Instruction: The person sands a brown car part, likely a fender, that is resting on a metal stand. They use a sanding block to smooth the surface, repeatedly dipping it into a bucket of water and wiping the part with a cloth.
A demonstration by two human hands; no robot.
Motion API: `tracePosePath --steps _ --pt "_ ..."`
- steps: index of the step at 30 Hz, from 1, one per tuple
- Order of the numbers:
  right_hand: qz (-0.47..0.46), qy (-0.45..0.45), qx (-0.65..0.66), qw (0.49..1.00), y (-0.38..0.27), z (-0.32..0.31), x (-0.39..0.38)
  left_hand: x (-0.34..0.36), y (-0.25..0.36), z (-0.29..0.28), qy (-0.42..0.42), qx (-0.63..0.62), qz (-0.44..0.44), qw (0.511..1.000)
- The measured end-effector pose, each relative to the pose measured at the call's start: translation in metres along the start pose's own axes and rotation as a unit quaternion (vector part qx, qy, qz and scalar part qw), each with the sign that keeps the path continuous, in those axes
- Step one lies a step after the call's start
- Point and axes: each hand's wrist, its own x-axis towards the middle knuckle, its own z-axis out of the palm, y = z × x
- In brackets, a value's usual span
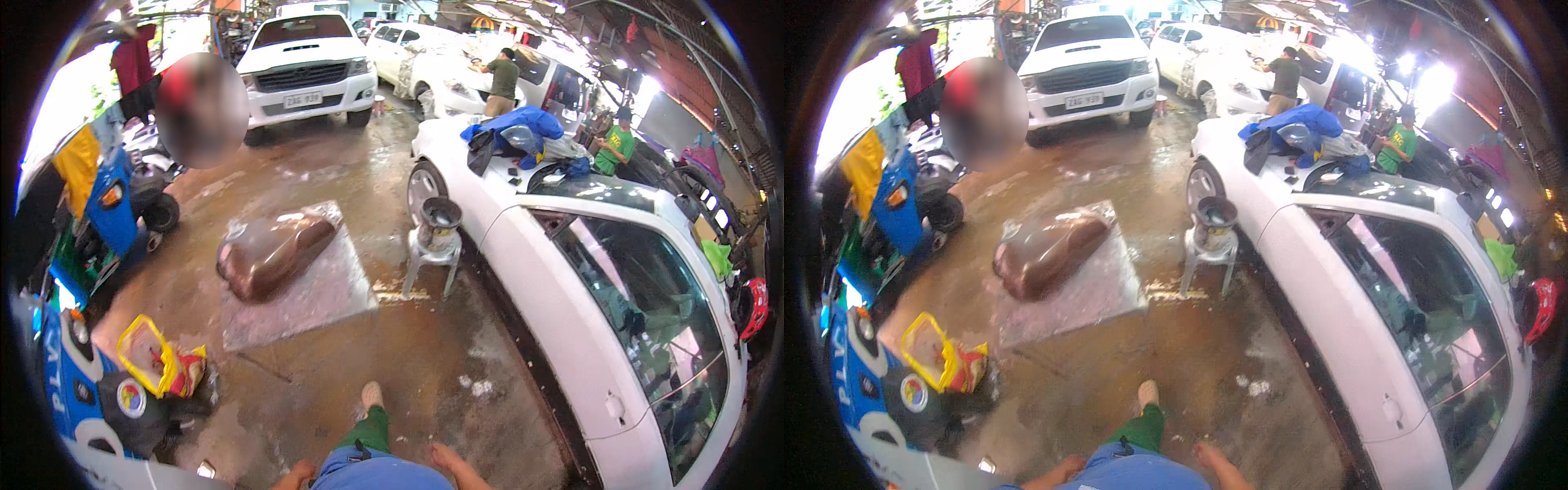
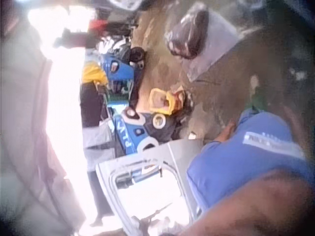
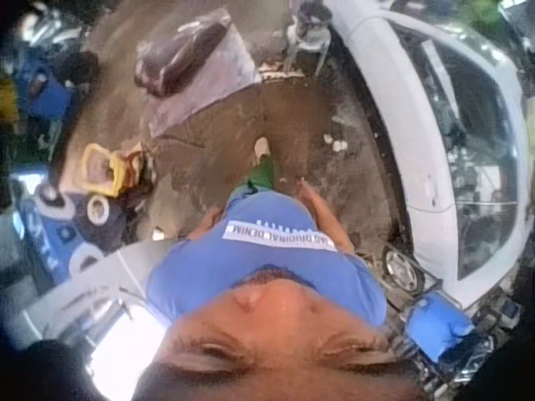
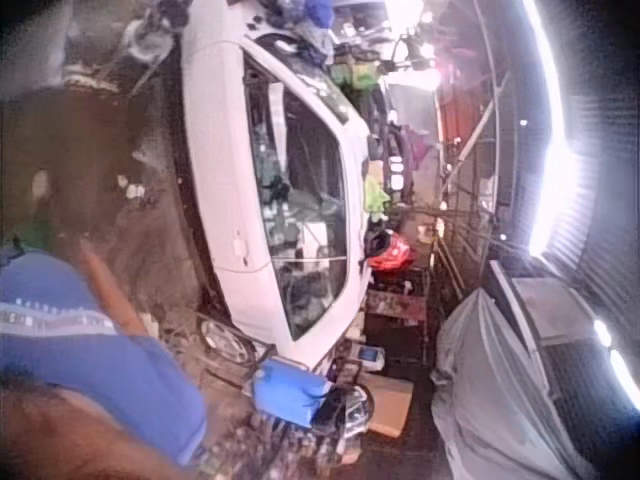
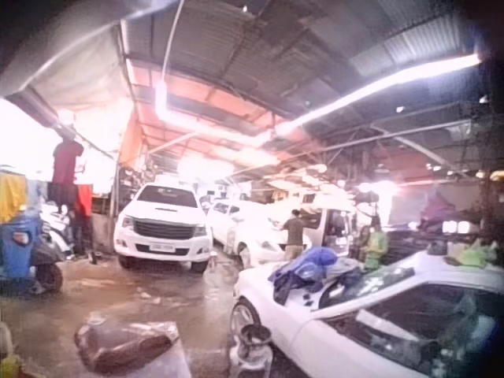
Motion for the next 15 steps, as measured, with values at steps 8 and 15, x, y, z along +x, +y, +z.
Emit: tracePosePath --steps 8,15 --pt "0.273 0.133 0.173 0.937 0.101 -0.088 -0.024 0.157 0.214 -0.245 0.166 -0.14 0.153 0.964" --pt "0.294 0.254 0.12 0.914 0.07 -0.152 0.02 0.224 0.42 -0.38 0.105 -0.276 0.254 0.921"
